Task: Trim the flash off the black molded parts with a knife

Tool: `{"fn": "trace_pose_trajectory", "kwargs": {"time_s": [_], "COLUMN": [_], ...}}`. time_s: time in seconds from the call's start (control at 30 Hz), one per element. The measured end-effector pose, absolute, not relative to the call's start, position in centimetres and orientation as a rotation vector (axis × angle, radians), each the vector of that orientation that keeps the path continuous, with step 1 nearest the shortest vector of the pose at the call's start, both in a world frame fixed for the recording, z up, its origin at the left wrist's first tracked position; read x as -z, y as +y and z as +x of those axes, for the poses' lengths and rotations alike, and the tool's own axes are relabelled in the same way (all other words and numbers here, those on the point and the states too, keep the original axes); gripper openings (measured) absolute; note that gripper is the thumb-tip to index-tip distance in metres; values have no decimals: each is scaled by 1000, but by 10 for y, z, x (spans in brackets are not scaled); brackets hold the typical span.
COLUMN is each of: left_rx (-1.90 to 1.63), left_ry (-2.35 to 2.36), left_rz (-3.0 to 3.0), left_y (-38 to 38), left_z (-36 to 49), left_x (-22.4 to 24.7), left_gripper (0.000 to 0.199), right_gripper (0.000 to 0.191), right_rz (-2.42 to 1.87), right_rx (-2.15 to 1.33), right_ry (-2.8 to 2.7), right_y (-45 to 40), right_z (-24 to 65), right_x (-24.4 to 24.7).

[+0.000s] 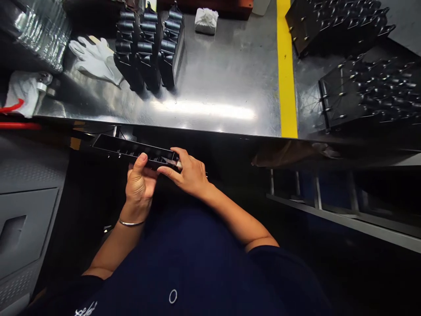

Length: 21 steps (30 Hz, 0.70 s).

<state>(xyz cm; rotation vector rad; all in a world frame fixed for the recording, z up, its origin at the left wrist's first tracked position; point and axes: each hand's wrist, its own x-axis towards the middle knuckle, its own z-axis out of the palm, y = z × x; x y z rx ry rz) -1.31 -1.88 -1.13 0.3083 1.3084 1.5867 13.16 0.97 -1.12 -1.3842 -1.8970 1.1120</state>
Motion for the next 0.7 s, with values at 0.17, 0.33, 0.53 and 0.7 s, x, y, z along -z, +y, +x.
{"fn": "trace_pose_trajectory", "kwargs": {"time_s": [0.17,0.33,0.53,0.7], "left_rx": [-1905,-2023,-2054,-2094], "left_ry": [1481,1548,1573,1493], "left_rz": [510,672,737,677], "left_y": [-13,-17,-19,-20], "left_z": [-7,3,7,-9], "left_x": [12,19,25,8], "left_gripper": [67,74,78,68], "right_gripper": [27,21,22,32], "right_rz": [-1406,-1171,-1203,-1359], "right_rx": [-1237,-1373,-1307,-1201], "right_ry": [-1697,-1431,-1320,-1263], "right_y": [-2,-15,-17,-13], "right_z": [135,121,114,136], "right_x": [9,21,32,57]}}
